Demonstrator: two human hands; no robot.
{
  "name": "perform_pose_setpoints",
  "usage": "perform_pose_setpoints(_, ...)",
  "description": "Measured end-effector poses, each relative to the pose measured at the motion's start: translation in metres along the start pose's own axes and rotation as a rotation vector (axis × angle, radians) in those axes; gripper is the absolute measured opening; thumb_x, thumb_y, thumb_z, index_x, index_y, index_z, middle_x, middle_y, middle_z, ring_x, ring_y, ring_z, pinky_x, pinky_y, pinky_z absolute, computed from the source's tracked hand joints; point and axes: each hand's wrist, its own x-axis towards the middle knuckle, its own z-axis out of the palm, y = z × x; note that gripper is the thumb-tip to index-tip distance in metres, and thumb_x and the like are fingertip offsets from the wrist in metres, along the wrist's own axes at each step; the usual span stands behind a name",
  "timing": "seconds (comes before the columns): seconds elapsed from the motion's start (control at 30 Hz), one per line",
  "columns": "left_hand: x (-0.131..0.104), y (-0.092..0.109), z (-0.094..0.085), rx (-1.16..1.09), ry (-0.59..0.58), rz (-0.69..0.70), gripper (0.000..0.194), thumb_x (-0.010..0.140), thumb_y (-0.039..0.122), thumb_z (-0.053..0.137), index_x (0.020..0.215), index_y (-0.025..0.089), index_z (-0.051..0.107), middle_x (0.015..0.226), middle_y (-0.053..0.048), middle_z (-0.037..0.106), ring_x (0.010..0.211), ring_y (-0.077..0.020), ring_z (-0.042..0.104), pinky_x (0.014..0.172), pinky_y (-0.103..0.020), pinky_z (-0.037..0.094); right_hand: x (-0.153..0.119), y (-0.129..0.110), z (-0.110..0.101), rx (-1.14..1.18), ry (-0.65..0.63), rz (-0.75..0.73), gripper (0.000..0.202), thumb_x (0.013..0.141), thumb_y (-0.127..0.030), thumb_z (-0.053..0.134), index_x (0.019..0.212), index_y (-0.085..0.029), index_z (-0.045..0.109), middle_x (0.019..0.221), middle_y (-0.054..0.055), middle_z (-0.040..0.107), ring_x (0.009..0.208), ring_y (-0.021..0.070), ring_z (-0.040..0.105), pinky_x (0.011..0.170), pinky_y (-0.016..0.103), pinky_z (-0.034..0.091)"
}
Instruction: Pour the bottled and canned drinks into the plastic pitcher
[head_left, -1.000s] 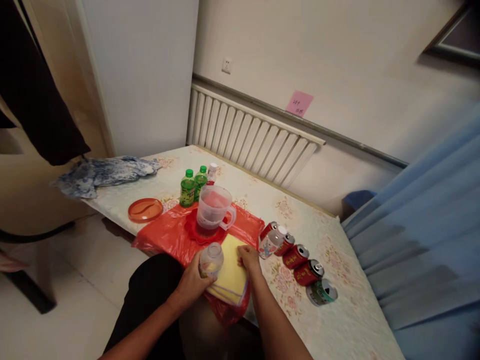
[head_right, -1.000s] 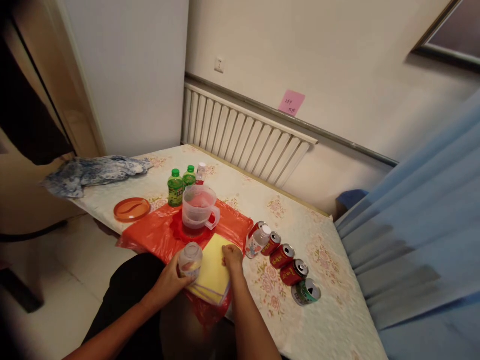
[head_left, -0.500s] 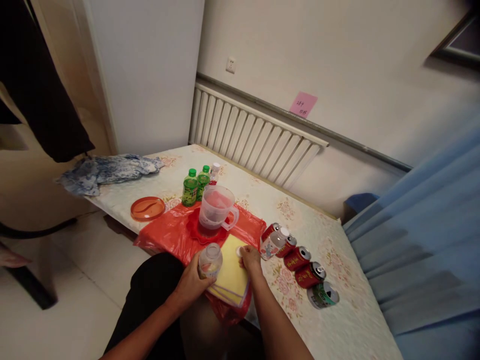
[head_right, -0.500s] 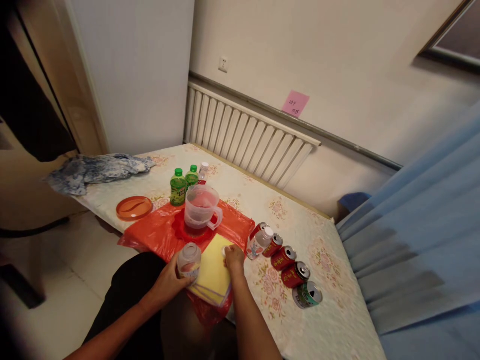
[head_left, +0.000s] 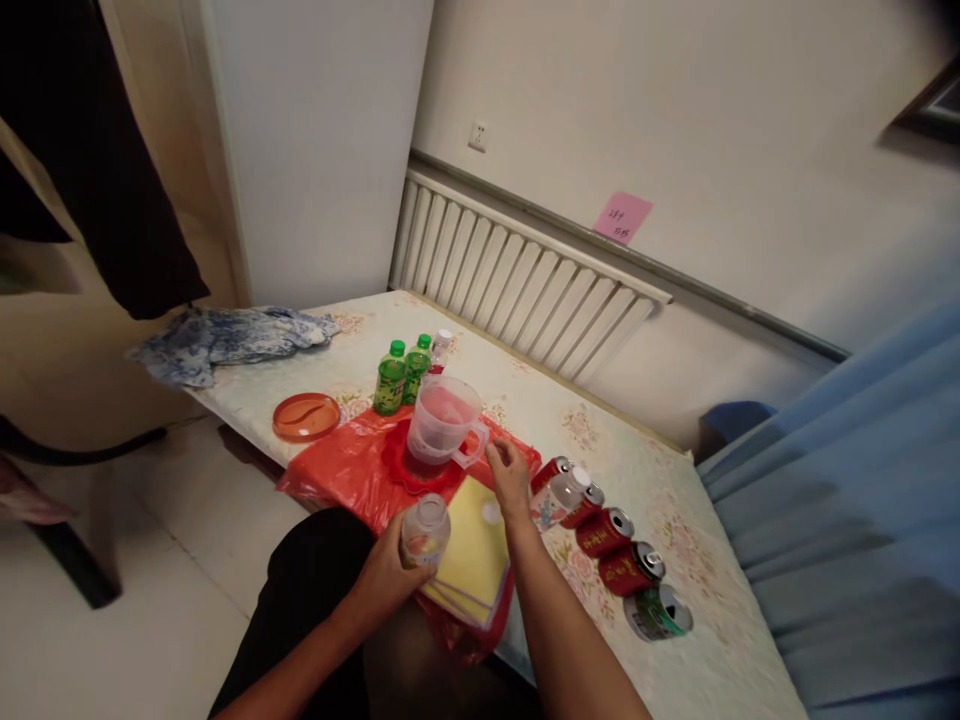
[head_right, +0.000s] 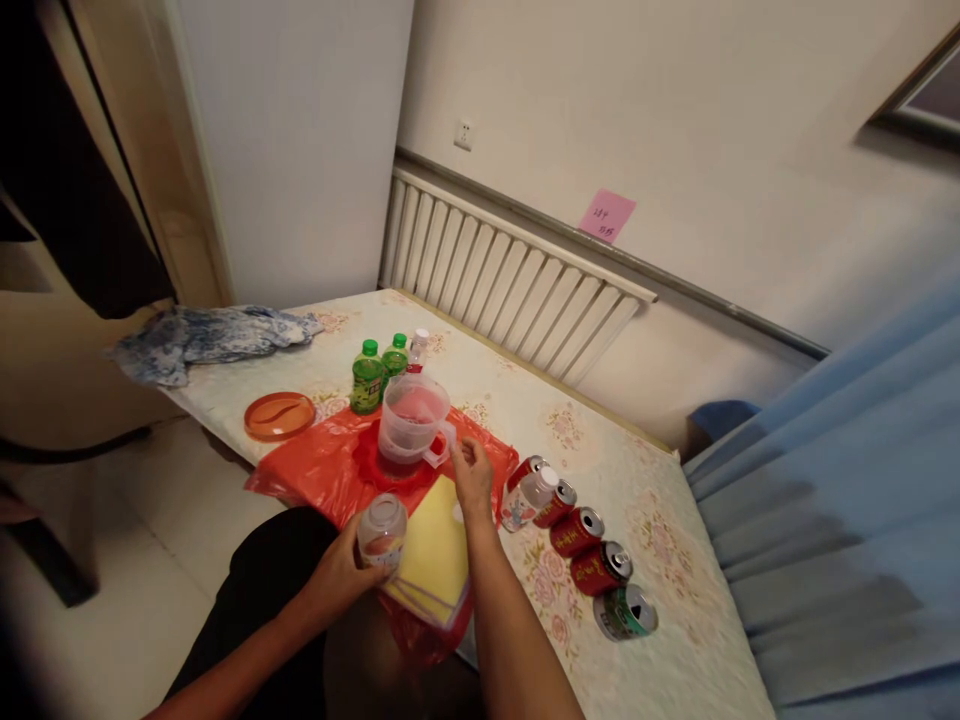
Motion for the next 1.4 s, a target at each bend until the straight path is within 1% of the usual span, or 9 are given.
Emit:
perform_pose_setpoints(0.1,-0.001,0.0,-0.002,-0.042,-0.027,0.003,0.071,0.058,0.017,0.073,0.125,0.018,0.05,0.119,-0.008,0.068,0.112,-0.0287,0.064,0.098,-0.041,0.051,0.014,-0.003,0.013,0.148,-0.112,-0.001,0.034,0.078,-0.051,0.062,0.086,-0.019,0.068,0.086,0.004,0.072,0.081,0.0195,0.063,0.075,0.028,0.049)
perform_pose_setpoints(0.2,-0.002,0.002,-0.004,-0.081,-0.049,0.001,0.067,0.059,0.019,0.073,0.122,0.018,0.052,0.117,-0.008,0.069,0.113,-0.0298,0.064,0.097,-0.042,0.051,0.024,-0.001,0.03,0.219,-0.16,0.029,0.04,0.077,-0.059,0.058,0.07,-0.02,0.061,0.061,0.0,0.062,0.06,0.0165,0.056,0.062,0.027,0.047)
perform_pose_setpoints(0.27,-0.003,0.003,-0.005,-0.093,-0.059,-0.002,0.066,0.059,0.018,0.073,0.122,0.019,0.052,0.117,-0.008,0.069,0.112,-0.0294,0.064,0.098,-0.042,0.051,0.028,0.0,0.04,0.25,-0.146,0.047,0.043,0.078,-0.063,0.054,0.062,-0.023,0.052,0.05,-0.004,0.05,0.05,0.014,0.047,0.054,0.026,0.043)
perform_pose_setpoints(0.37,-0.004,0.004,-0.007,-0.078,-0.055,-0.018,0.067,0.057,0.016,0.072,0.121,0.018,0.052,0.116,-0.009,0.069,0.109,-0.0288,0.064,0.097,-0.042,0.05,0.032,-0.006,0.052,0.277,-0.083,0.066,0.046,0.078,-0.064,0.054,0.057,-0.025,0.04,0.046,-0.008,0.036,0.046,0.0115,0.036,0.049,0.025,0.037)
perform_pose_setpoints(0.5,-0.007,0.006,-0.011,-0.044,-0.054,-0.026,0.063,0.058,0.017,0.072,0.119,0.018,0.055,0.114,-0.008,0.069,0.107,-0.0286,0.065,0.096,-0.041,0.051,0.033,-0.025,0.048,0.273,-0.002,0.063,0.045,0.076,-0.062,0.056,0.058,-0.024,0.041,0.049,-0.008,0.037,0.048,0.0111,0.037,0.049,0.025,0.035)
perform_pose_setpoints(0.67,-0.01,0.009,-0.013,-0.026,-0.048,-0.016,0.064,0.057,0.017,0.072,0.12,0.02,0.058,0.115,-0.006,0.07,0.11,-0.0294,0.064,0.095,-0.041,0.052,0.028,-0.055,0.01,0.257,0.035,-0.009,0.042,0.077,-0.057,0.06,0.058,-0.022,0.046,0.049,-0.007,0.043,0.047,0.0101,0.04,0.049,0.024,0.035)
perform_pose_setpoints(0.93,-0.017,0.015,-0.003,0.023,-0.023,0.008,0.073,0.053,0.018,0.072,0.125,0.021,0.057,0.119,-0.006,0.069,0.116,-0.031,0.061,0.099,-0.042,0.05,-0.003,-0.1,-0.072,0.24,0.091,0.001,0.044,0.072,-0.052,0.069,0.054,-0.022,0.043,0.042,-0.009,0.039,0.04,0.0078,0.035,0.041,0.021,0.03)
perform_pose_setpoints(1.13,-0.023,0.024,0.006,0.033,-0.089,0.073,0.078,0.053,0.016,0.071,0.129,0.022,0.053,0.126,-0.006,0.066,0.118,-0.0285,0.06,0.104,-0.042,0.047,-0.044,-0.114,-0.132,0.116,0.068,0.175,0.039,0.074,-0.055,0.068,0.063,-0.021,0.053,0.044,-0.007,0.046,0.032,0.0089,0.036,0.032,0.022,0.025)
perform_pose_setpoints(1.4,-0.027,0.025,0.029,0.046,-0.117,0.151,0.075,0.054,0.017,0.071,0.127,0.021,0.054,0.125,-0.006,0.065,0.115,-0.0292,0.061,0.103,-0.042,0.047,-0.08,-0.117,-0.198,0.013,0.014,0.097,0.039,0.07,-0.05,0.072,0.055,-0.019,0.055,0.04,-0.006,0.043,0.037,0.0072,0.035,0.036,0.02,0.028)
